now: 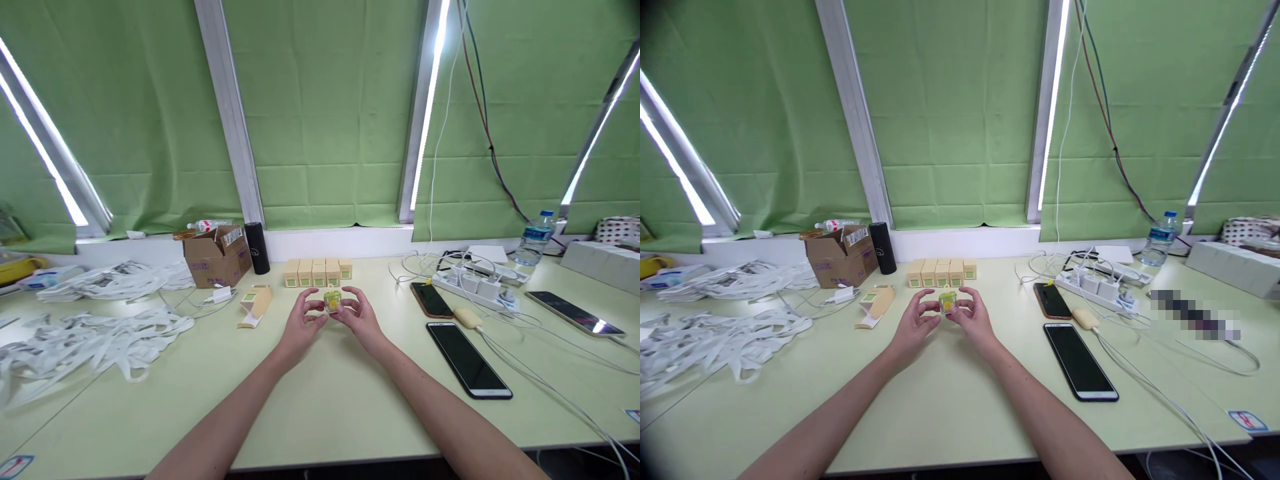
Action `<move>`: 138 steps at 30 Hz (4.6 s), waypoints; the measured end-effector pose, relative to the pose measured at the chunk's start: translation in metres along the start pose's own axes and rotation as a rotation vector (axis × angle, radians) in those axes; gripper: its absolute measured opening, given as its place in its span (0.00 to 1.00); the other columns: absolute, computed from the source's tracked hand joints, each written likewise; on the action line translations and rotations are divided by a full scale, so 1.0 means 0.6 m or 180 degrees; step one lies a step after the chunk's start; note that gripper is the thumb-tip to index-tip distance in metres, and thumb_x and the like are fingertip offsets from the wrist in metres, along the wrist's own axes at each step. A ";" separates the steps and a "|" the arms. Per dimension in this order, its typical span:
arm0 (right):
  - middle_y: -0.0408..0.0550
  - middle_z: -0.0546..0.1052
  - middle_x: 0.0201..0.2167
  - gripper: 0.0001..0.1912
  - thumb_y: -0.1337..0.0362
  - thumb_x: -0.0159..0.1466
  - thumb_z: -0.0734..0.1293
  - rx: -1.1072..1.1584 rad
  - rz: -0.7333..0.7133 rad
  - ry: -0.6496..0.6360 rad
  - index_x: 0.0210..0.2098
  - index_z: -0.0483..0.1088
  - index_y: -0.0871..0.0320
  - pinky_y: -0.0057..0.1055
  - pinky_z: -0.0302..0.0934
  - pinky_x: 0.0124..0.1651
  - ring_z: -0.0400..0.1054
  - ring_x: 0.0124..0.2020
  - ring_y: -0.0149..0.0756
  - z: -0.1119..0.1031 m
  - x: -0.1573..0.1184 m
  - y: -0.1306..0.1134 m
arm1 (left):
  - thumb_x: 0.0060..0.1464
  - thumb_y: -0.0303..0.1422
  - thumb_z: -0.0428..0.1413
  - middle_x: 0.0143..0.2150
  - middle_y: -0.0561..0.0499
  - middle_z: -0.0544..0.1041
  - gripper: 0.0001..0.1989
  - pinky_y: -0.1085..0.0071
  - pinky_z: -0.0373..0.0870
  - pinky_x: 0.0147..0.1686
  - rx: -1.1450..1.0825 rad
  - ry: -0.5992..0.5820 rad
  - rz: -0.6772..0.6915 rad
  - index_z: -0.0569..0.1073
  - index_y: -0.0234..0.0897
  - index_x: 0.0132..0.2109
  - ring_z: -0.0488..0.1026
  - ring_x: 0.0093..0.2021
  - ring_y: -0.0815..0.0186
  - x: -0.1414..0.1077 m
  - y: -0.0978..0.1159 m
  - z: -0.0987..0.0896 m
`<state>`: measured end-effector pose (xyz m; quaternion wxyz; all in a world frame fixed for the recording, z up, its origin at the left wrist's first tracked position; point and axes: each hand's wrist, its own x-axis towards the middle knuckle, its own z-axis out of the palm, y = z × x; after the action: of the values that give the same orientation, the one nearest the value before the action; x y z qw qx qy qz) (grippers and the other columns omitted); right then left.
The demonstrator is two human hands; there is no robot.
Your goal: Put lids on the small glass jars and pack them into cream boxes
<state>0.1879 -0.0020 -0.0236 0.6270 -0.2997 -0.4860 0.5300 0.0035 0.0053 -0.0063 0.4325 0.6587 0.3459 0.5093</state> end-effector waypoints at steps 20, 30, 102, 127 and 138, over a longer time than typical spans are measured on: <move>0.45 0.78 0.43 0.28 0.51 0.59 0.78 -0.0185 -0.0073 -0.0433 0.55 0.71 0.49 0.52 0.72 0.59 0.79 0.43 0.41 0.009 -0.005 -0.015 | 0.56 0.41 0.65 0.47 0.44 0.79 0.23 0.61 0.76 0.49 0.0257 0.0025 0.0160 0.74 0.41 0.57 0.76 0.48 0.58 0.002 0.011 0.005; 0.51 0.73 0.58 0.38 0.51 0.55 0.80 -0.0196 0.0051 -0.0427 0.62 0.69 0.49 0.47 0.72 0.58 0.78 0.47 0.43 0.018 -0.013 -0.008 | 0.59 0.37 0.63 0.46 0.49 0.79 0.19 0.61 0.76 0.47 0.1517 0.0374 0.0828 0.76 0.45 0.57 0.75 0.41 0.63 -0.007 -0.004 -0.004; 0.55 0.69 0.63 0.34 0.67 0.64 0.68 -0.2224 -0.0343 -0.0519 0.69 0.62 0.50 0.52 0.61 0.67 0.67 0.61 0.48 -0.012 -0.017 0.038 | 0.63 0.39 0.54 0.52 0.41 0.78 0.13 0.49 0.64 0.55 0.2774 0.0192 -0.0248 0.78 0.42 0.50 0.72 0.57 0.46 0.003 -0.050 -0.011; 0.51 0.79 0.51 0.33 0.70 0.56 0.70 -0.2217 -0.0112 -0.0276 0.60 0.67 0.50 0.44 0.65 0.54 0.71 0.50 0.45 -0.022 -0.005 0.034 | 0.58 0.36 0.61 0.42 0.49 0.76 0.12 0.61 0.71 0.43 0.2282 -0.0040 0.0676 0.73 0.42 0.48 0.73 0.41 0.58 -0.002 -0.014 -0.017; 0.54 0.75 0.57 0.39 0.65 0.53 0.76 -0.3902 0.0176 -0.0367 0.63 0.66 0.53 0.48 0.51 0.63 0.64 0.61 0.53 -0.028 0.000 -0.003 | 0.60 0.37 0.55 0.61 0.29 0.69 0.28 0.46 0.58 0.59 0.4163 0.2123 -0.0754 0.63 0.33 0.65 0.65 0.62 0.39 0.046 -0.003 -0.152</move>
<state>0.2041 0.0001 -0.0280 0.2994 -0.5890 -0.7274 0.1856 -0.0783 0.0502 0.0122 -0.1239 0.5504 0.7601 0.3224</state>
